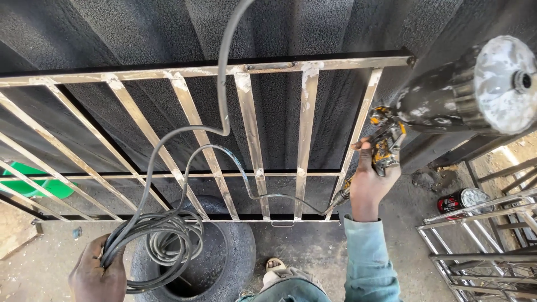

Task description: Spray painting a metal gate using a pneumatic spray gun while managing the air hose.

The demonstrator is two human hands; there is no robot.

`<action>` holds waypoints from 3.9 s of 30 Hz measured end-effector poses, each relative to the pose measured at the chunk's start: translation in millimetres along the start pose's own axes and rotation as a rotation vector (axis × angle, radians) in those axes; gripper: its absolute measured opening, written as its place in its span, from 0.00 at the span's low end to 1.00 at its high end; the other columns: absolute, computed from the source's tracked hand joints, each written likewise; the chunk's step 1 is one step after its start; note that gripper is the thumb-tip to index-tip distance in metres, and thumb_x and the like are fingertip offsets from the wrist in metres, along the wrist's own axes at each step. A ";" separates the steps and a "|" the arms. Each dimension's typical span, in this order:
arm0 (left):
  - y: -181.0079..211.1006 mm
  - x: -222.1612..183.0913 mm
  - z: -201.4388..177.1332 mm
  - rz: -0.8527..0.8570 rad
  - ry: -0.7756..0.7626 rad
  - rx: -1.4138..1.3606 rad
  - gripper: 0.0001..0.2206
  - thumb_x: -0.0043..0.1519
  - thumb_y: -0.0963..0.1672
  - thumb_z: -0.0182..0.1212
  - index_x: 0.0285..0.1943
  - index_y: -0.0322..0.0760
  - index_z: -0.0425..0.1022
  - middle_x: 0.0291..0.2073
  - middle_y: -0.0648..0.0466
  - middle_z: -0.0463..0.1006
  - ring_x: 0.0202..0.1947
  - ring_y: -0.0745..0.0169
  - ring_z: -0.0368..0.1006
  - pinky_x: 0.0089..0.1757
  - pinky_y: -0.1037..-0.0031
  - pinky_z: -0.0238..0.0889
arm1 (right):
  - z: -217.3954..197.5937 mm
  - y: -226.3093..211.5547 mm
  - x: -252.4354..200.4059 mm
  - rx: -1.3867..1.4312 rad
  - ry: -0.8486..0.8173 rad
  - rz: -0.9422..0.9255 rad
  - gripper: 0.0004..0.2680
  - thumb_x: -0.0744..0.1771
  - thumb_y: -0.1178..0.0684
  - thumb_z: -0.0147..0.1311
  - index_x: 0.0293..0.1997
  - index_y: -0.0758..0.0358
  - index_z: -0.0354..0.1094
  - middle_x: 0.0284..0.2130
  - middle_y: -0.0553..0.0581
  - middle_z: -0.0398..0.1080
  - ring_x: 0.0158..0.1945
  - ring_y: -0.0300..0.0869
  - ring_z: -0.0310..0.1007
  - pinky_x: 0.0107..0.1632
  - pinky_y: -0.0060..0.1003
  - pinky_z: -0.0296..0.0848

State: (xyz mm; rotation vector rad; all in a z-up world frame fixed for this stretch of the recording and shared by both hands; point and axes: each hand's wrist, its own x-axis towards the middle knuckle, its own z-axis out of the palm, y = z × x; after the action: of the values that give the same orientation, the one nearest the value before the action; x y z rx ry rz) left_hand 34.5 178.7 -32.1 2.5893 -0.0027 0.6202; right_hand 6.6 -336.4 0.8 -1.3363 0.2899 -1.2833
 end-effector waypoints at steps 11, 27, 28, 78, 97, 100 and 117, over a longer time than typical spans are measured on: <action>-4.8 2.9 -1.6 -0.034 -0.014 -0.059 0.11 0.67 0.42 0.70 0.56 0.34 0.78 0.32 0.49 0.80 0.31 0.51 0.74 0.38 0.63 0.68 | 21.4 -14.8 -21.1 0.177 -0.258 0.107 0.07 0.70 0.61 0.53 0.53 0.70 0.65 0.41 0.61 0.71 0.42 0.47 0.75 0.52 0.45 0.81; 1.0 -0.3 -11.7 -0.157 0.008 -0.169 0.10 0.70 0.36 0.65 0.58 0.26 0.79 0.33 0.47 0.80 0.35 0.61 0.74 0.41 0.72 0.67 | -43.2 4.3 35.3 0.102 0.062 0.089 0.06 0.70 0.64 0.58 0.51 0.71 0.66 0.42 0.61 0.73 0.44 0.44 0.76 0.49 0.42 0.87; -0.3 1.1 -10.1 -0.151 0.005 -0.173 0.10 0.70 0.36 0.65 0.58 0.26 0.79 0.33 0.47 0.80 0.35 0.61 0.74 0.41 0.72 0.67 | -45.0 3.6 36.6 0.100 0.068 0.085 0.06 0.70 0.64 0.58 0.51 0.71 0.66 0.42 0.61 0.73 0.44 0.44 0.76 0.49 0.42 0.87; -3.9 -5.6 -2.9 0.068 -0.206 -0.136 0.14 0.59 0.37 0.68 0.54 0.33 0.76 0.39 0.50 0.81 0.35 0.57 0.75 0.41 0.67 0.67 | -118.5 204.4 -164.8 -0.096 0.511 0.777 0.05 0.66 0.68 0.49 0.32 0.67 0.68 0.28 0.57 0.71 0.28 0.41 0.72 0.37 0.38 0.80; -5.3 16.6 28.0 0.018 -0.165 -0.234 0.11 0.63 0.37 0.68 0.52 0.33 0.76 0.39 0.52 0.80 0.35 0.63 0.73 0.39 0.72 0.65 | -57.5 39.2 -17.9 0.115 0.175 0.286 0.07 0.65 0.55 0.65 0.44 0.66 0.74 0.36 0.56 0.77 0.36 0.43 0.79 0.46 0.48 0.88; 11.9 24.4 32.3 -0.052 -0.144 -0.525 0.09 0.64 0.32 0.60 0.49 0.30 0.72 0.35 0.51 0.76 0.34 0.67 0.70 0.40 0.77 0.67 | -49.8 17.4 -2.6 0.134 0.143 0.221 0.08 0.67 0.60 0.62 0.50 0.67 0.72 0.39 0.58 0.77 0.40 0.47 0.79 0.46 0.50 0.89; 64.9 52.9 72.5 -0.067 -0.244 -0.390 0.09 0.65 0.39 0.62 0.53 0.32 0.77 0.36 0.51 0.84 0.35 0.62 0.81 0.36 0.72 0.74 | -69.9 57.1 -36.4 0.187 0.350 0.389 0.05 0.65 0.61 0.62 0.40 0.69 0.72 0.34 0.58 0.75 0.34 0.45 0.77 0.46 0.45 0.86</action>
State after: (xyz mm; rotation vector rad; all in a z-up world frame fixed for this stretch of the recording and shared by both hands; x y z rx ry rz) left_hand 105.9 94.1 -37.4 2.2572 -0.1052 0.2459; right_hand -32.1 -360.7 -85.1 -0.8414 0.6254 -1.1722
